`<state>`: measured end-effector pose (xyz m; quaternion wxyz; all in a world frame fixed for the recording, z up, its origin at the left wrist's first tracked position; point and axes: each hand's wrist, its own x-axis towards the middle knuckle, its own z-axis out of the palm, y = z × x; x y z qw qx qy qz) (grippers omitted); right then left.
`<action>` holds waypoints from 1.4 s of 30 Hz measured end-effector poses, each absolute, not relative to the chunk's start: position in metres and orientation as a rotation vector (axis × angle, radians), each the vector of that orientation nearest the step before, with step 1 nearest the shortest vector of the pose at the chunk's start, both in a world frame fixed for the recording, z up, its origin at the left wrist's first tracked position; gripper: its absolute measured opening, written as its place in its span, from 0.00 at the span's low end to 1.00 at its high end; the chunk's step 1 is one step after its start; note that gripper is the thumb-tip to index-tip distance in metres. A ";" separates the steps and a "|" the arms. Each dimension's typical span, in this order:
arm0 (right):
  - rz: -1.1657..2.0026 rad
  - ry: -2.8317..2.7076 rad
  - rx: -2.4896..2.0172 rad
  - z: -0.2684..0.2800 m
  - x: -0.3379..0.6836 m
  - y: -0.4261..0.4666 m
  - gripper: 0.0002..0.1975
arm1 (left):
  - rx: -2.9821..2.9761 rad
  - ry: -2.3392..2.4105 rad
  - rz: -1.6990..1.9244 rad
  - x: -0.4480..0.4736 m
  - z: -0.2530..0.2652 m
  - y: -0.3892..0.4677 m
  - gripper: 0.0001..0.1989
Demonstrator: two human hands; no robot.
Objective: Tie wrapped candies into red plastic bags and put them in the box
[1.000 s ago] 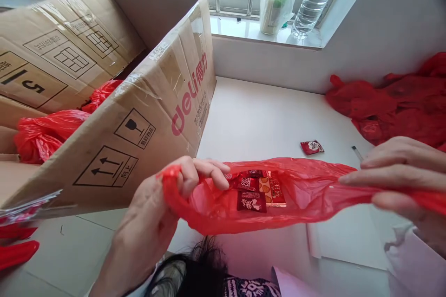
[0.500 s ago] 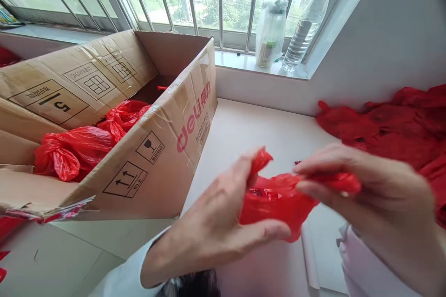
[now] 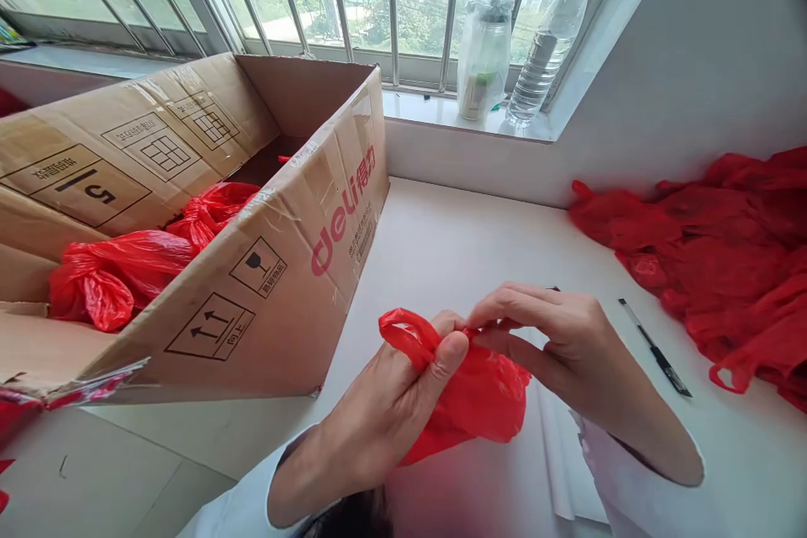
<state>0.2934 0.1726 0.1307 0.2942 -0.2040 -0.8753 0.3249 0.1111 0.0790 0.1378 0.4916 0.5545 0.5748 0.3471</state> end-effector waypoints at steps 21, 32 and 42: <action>0.916 -2.073 -0.292 0.134 0.285 0.156 0.02 | 1.108 1.044 0.856 0.085 0.132 0.094 0.18; 1.333 -2.117 -0.296 0.119 0.267 0.178 0.14 | 2.315 1.426 0.870 0.096 0.132 0.078 0.12; 0.880 -2.302 -0.204 0.106 0.260 0.188 0.14 | 3.008 1.600 0.952 0.083 0.110 0.082 0.12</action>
